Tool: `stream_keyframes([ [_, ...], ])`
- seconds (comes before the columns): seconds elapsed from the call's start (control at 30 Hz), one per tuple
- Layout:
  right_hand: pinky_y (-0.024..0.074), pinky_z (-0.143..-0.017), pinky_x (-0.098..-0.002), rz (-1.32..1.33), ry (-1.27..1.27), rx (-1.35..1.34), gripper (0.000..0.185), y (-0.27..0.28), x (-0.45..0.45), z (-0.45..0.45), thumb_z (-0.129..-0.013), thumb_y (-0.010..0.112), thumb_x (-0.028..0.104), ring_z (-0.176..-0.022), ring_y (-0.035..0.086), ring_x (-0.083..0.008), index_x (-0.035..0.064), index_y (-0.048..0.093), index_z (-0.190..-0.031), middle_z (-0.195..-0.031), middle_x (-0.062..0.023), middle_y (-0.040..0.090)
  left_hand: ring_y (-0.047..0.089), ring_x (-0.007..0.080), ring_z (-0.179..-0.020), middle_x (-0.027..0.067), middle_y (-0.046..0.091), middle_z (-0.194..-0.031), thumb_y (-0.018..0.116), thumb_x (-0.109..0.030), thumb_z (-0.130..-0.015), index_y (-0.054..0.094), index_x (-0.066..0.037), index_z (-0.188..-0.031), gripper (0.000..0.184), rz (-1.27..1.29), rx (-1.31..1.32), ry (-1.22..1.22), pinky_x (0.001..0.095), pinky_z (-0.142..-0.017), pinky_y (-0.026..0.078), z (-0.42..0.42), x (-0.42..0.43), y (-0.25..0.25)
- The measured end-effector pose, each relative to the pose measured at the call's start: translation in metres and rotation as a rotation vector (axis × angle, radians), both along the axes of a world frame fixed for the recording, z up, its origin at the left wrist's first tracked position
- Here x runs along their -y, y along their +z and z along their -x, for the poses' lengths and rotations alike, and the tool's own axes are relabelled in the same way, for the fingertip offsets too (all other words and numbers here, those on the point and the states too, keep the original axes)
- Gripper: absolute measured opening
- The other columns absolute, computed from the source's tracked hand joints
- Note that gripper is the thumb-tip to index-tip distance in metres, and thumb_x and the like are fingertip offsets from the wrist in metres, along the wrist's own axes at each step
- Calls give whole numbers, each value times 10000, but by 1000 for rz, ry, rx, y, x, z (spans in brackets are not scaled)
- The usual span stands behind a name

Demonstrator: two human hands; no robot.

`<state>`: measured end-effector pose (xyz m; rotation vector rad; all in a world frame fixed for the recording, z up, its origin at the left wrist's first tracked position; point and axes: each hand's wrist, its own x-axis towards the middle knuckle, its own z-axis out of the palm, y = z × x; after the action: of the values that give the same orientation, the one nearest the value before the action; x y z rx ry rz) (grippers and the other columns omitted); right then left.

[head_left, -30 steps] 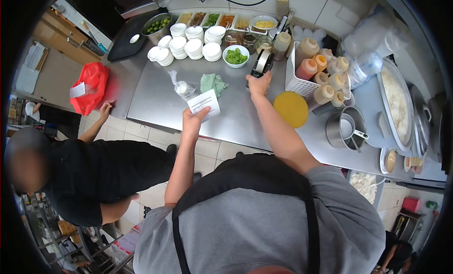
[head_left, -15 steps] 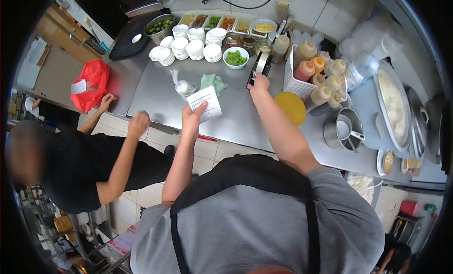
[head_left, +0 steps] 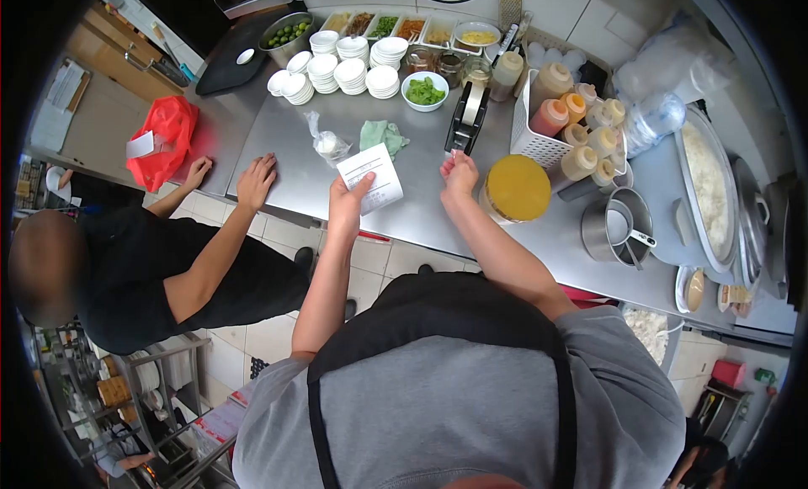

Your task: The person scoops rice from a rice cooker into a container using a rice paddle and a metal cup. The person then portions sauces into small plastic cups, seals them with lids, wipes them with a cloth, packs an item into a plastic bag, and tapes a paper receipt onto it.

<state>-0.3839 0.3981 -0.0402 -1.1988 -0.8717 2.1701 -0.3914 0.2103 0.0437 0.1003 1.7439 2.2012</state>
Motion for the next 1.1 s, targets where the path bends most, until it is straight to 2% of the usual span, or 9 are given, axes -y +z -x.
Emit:
stream_keyframes([
  [0.27, 352, -466, -204, 168, 154, -18, 147, -18, -21, 9, -850, 539, 216, -515, 399, -55, 79, 591, -837, -618, 39, 449, 575, 180, -872, 106, 571, -985, 419, -281, -909, 466, 32, -1087, 363, -96, 144, 104, 299, -752, 466, 8, 4, 5],
  [0.47, 310, -439, -169, 312, 373, 42, 146, -28, -20, 10, -852, 537, 200, -492, 372, -38, 60, 576, -866, -601, 49, 450, 575, 199, -881, 112, 563, -1004, 427, -264, -907, 455, 39, -1101, 361, -143, 215, 126, 304, -765, 464, 18, 9, -17],
  [0.6, 300, -428, -163, 235, 481, -30, 139, 0, 6, 9, -832, 564, 188, -490, 376, -32, 53, 579, -861, -620, 47, 472, 576, 194, -880, 112, 563, -1015, 432, -254, -903, 464, 41, -1100, 356, -84, 224, 150, 298, -769, 458, 27, 10, -30],
  [0.67, 294, -427, -182, -17, 593, -215, 165, 41, 20, 14, -794, 614, 202, -478, 363, -44, 52, 612, -865, -663, 35, 505, 543, 221, -977, 121, 541, -1080, 404, -239, -911, 429, 42, -1148, 369, -50, 221, 45, 335, -842, 434, 31, 11, -33],
  [0.7, 294, -427, -182, -11, 611, -212, 165, 56, 28, 18, -794, 614, 202, -478, 363, -44, 52, 612, -865, -663, 35, 505, 545, 216, -973, 120, 544, -1079, 406, -236, -909, 439, 45, -1137, 364, -98, 229, 35, 324, -849, 426, 30, 8, -29],
  [0.77, 274, -424, -167, -231, 769, -294, 205, 79, 44, 30, -784, 627, 164, -507, 370, -14, 38, 611, -945, -666, 56, 503, 544, 211, -974, 117, 545, -1077, 407, -231, -907, 443, 40, -1135, 356, -142, 218, 11, 319, -853, 421, 31, 6, -23],
  [0.9, 312, -448, -179, -479, 836, -324, 326, 76, 72, 48, -713, 685, 128, -527, 411, -30, 73, 615, -1026, -669, 30, 536, 546, 171, -946, 93, 564, -1034, 417, -223, -902, 480, 10, -1113, 320, -214, 202, -15, 290, -826, 417, 31, 0, -7],
  [1.03, 347, -498, -182, -696, 772, -255, 284, 69, 82, 62, -702, 694, 122, -556, 426, -47, 80, 627, -974, -684, 28, 528, 537, 112, -844, 39, 580, -940, 444, -236, -890, 522, -14, -1066, 294, -193, 189, 46, 241, -739, 410, 39, 6, -4],
  [1.1, 375, -569, -192, -1211, 637, -223, 176, 64, 80, 71, -696, 701, 119, -616, 454, -66, 73, 616, -843, -693, 24, 519, 515, 93, -793, 18, 571, -901, 465, -229, -878, 531, -21, -1048, 276, -119, 180, 51, 227, -705, 394, 49, 16, -18],
])
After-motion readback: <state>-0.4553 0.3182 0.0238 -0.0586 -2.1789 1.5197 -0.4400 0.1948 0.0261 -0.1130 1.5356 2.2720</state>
